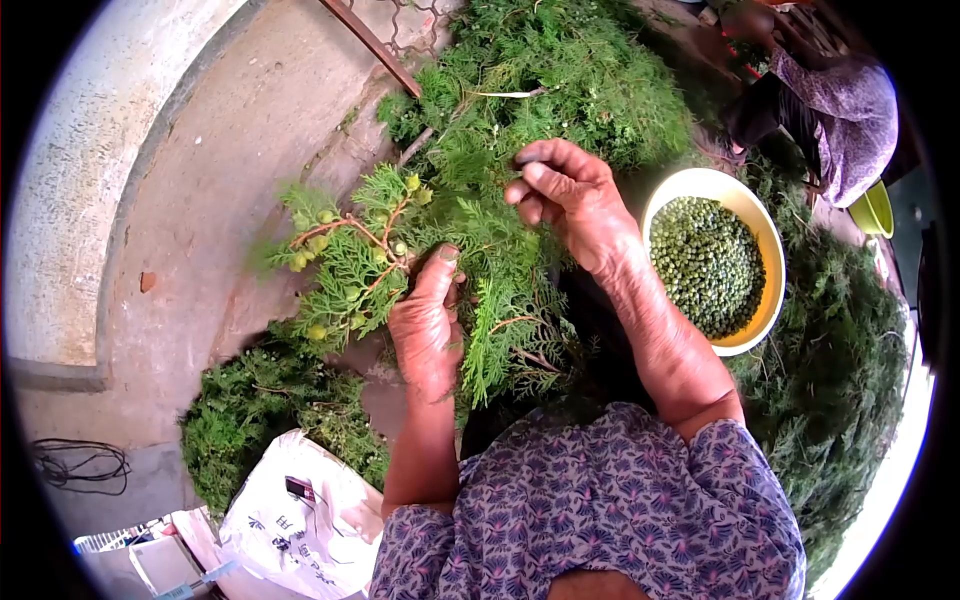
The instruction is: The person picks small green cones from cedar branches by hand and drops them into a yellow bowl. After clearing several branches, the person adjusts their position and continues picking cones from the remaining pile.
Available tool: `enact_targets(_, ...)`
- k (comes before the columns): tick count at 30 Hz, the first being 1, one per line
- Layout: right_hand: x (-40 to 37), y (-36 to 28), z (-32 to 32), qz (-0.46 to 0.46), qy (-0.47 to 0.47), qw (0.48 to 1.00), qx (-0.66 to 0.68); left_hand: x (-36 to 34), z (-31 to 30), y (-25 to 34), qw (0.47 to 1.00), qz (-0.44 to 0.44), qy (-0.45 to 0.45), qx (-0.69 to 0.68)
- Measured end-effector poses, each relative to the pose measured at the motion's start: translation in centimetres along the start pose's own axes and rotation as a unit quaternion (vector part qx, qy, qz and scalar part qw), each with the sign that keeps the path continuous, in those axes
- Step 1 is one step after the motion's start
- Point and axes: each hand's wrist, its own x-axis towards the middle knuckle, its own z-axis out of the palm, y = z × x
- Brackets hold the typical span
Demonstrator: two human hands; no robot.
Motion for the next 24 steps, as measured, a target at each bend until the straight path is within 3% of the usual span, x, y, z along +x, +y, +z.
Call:
enact_targets(2, -0.1, -0.2, 0.2, 0.054, -0.071, 0.994, 0.059, -0.1, 0.2, -0.2, 1.000, 0.008, -0.018, -0.021)
enact_targets(4, -0.4, -0.4, 0.1, 0.103, -0.163, 0.981, 0.022, -0.1, 0.4, -0.2, 0.996, 0.029, -0.047, -0.067)
enact_targets(9, -1.6, 0.0, 2.6, 0.128, -0.142, 0.971, -0.140, 0.6, -0.9, -0.4, 0.995, -0.001, -0.096, -0.014)
enact_targets(10, -1.6, 0.2, 2.5, 0.129, -0.143, 0.971, -0.140, 0.7, -1.0, -0.5, 0.995, -0.001, -0.096, -0.013)
enact_targets(12, -1.5, 0.8, 2.2, 0.025, -0.168, 0.976, -0.137, 0.9, -1.1, -0.8, 0.986, 0.032, -0.154, -0.057)
enact_targets(14, -1.6, 1.5, 2.1, 0.008, -0.153, 0.979, -0.132, 1.1, -1.3, -1.1, 0.986, 0.021, -0.153, -0.065)
enact_targets(16, -2.1, 2.2, 2.1, 0.113, -0.125, 0.984, 0.060, 1.0, -1.3, -1.0, 0.974, 0.017, -0.196, -0.113)
enact_targets(17, -2.3, 1.9, 2.0, 0.146, -0.159, 0.965, 0.151, 1.0, -0.9, -0.9, 0.963, 0.025, -0.228, -0.141)
enact_targets(20, -2.6, 1.9, 2.6, 0.124, -0.112, 0.976, 0.143, 1.3, -1.1, -1.3, 0.974, 0.034, -0.203, -0.099)
enact_targets(21, -2.5, 1.8, 2.4, 0.115, -0.138, 0.972, 0.150, 1.5, -1.3, -0.9, 0.964, -0.018, -0.243, -0.109)
enact_targets(24, -2.6, 1.7, 2.2, 0.119, -0.128, 0.972, 0.156, 1.2, -1.2, -0.3, 0.965, -0.003, -0.251, -0.072)
